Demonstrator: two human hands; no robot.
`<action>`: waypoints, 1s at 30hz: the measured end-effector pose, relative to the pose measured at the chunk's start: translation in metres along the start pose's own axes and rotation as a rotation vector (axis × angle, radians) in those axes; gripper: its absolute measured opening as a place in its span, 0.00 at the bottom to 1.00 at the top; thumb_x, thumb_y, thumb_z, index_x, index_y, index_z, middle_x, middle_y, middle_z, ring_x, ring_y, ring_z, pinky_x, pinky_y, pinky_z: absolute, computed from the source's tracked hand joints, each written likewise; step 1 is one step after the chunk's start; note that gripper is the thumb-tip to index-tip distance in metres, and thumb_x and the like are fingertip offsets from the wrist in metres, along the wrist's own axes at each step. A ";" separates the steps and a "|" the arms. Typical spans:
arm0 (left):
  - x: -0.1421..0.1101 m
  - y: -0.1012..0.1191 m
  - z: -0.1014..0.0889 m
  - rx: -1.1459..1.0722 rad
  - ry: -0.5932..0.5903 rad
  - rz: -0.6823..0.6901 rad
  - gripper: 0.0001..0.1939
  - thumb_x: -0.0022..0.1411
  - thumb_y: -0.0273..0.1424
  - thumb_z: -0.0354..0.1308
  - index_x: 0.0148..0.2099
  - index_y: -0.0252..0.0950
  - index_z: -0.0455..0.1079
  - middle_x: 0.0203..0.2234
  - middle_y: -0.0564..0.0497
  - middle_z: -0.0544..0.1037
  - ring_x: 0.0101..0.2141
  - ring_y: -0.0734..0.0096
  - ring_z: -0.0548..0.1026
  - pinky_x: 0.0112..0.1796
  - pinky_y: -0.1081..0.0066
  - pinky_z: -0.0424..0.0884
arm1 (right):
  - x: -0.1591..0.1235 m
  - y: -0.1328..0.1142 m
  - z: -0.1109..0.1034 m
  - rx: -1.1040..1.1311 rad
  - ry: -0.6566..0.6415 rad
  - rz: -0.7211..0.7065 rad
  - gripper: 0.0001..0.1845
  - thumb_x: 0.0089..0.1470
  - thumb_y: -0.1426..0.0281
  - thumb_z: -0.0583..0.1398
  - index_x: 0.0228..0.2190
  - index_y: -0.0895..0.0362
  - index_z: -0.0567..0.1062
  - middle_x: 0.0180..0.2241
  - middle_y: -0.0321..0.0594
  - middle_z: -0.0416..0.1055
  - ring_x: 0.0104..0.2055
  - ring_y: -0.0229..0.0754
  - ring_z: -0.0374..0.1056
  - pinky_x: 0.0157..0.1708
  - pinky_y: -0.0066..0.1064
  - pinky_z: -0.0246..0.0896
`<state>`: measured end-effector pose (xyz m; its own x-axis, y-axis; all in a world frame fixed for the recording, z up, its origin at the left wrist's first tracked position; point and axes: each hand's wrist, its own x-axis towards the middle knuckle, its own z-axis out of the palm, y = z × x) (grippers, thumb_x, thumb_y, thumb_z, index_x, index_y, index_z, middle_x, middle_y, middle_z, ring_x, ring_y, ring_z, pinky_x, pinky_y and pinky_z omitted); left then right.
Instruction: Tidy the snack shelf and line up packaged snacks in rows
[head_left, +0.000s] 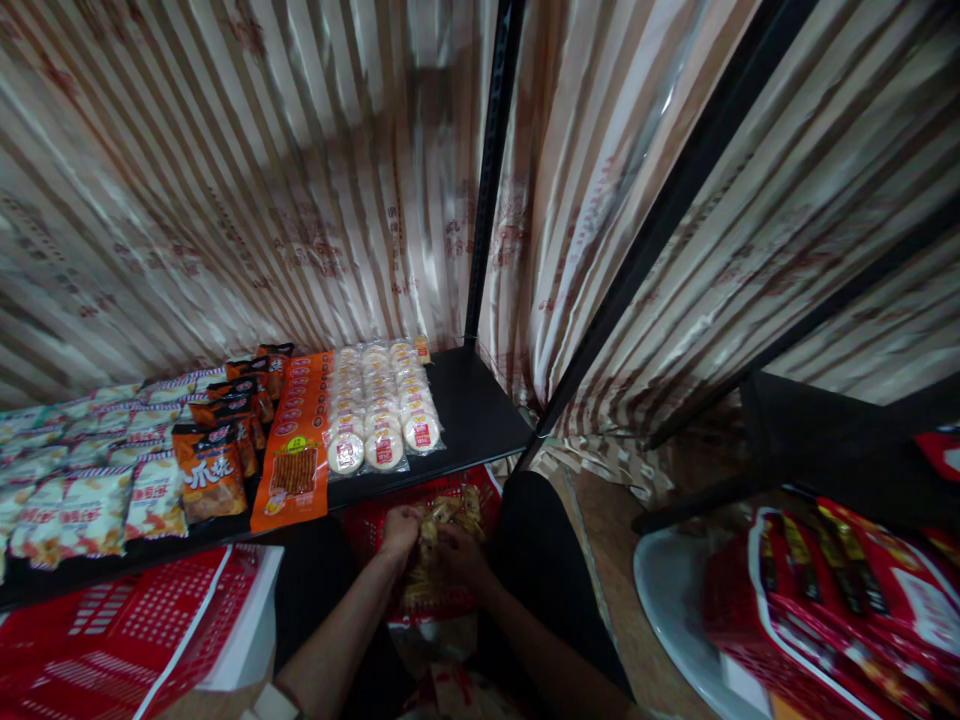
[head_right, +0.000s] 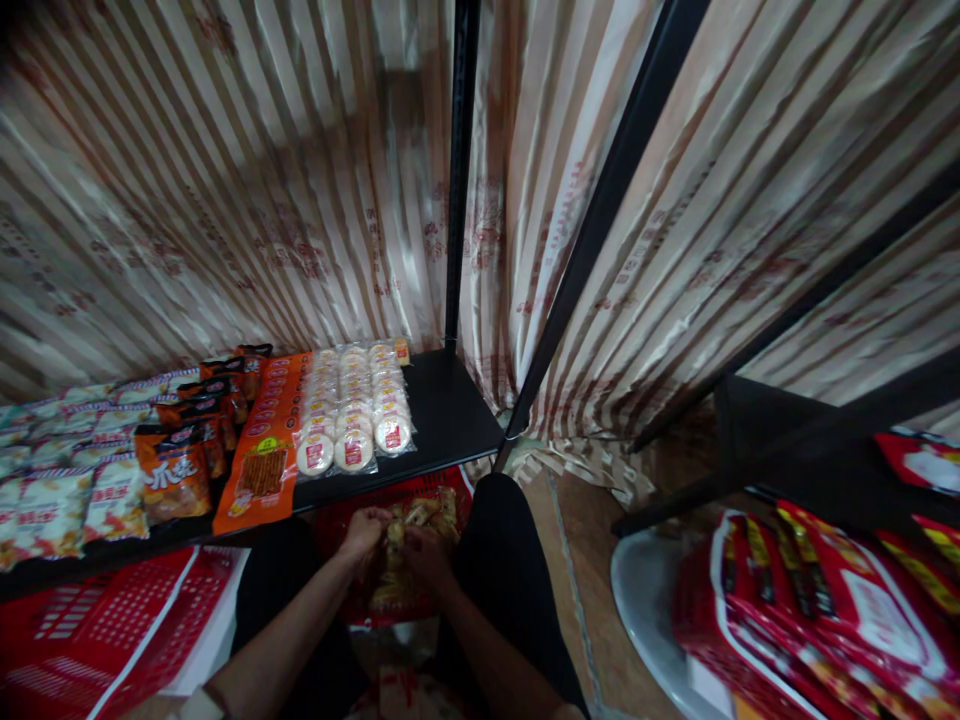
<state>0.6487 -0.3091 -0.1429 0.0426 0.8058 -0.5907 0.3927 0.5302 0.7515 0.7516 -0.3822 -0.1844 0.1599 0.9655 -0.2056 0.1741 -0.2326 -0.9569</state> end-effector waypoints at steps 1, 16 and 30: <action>-0.001 0.002 0.000 -0.008 -0.011 -0.029 0.11 0.64 0.35 0.54 0.40 0.31 0.68 0.30 0.53 0.73 0.27 0.77 0.72 0.28 0.73 0.72 | 0.000 0.001 0.000 0.017 0.006 -0.004 0.13 0.42 0.65 0.55 0.30 0.54 0.76 0.32 0.38 0.76 0.38 0.46 0.71 0.41 0.36 0.65; -0.021 0.031 -0.003 -0.165 -0.108 -0.137 0.10 0.64 0.34 0.54 0.40 0.31 0.68 0.31 0.52 0.73 0.28 0.77 0.72 0.29 0.73 0.72 | -0.011 -0.015 -0.012 0.181 0.100 0.124 0.29 0.37 0.44 0.60 0.30 0.57 0.76 0.28 0.41 0.75 0.33 0.47 0.71 0.35 0.37 0.66; -0.032 0.046 -0.008 -0.221 -0.090 -0.109 0.03 0.60 0.24 0.55 0.36 0.30 0.69 0.20 0.57 0.72 0.17 0.82 0.68 0.24 0.77 0.68 | -0.015 -0.018 -0.031 0.371 0.085 0.274 0.22 0.31 0.54 0.66 0.27 0.57 0.76 0.24 0.36 0.74 0.27 0.41 0.69 0.32 0.33 0.65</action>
<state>0.6581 -0.3085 -0.0877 0.0970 0.7193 -0.6879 0.1894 0.6652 0.7223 0.7759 -0.3959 -0.1577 0.2330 0.8579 -0.4579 -0.2421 -0.4049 -0.8817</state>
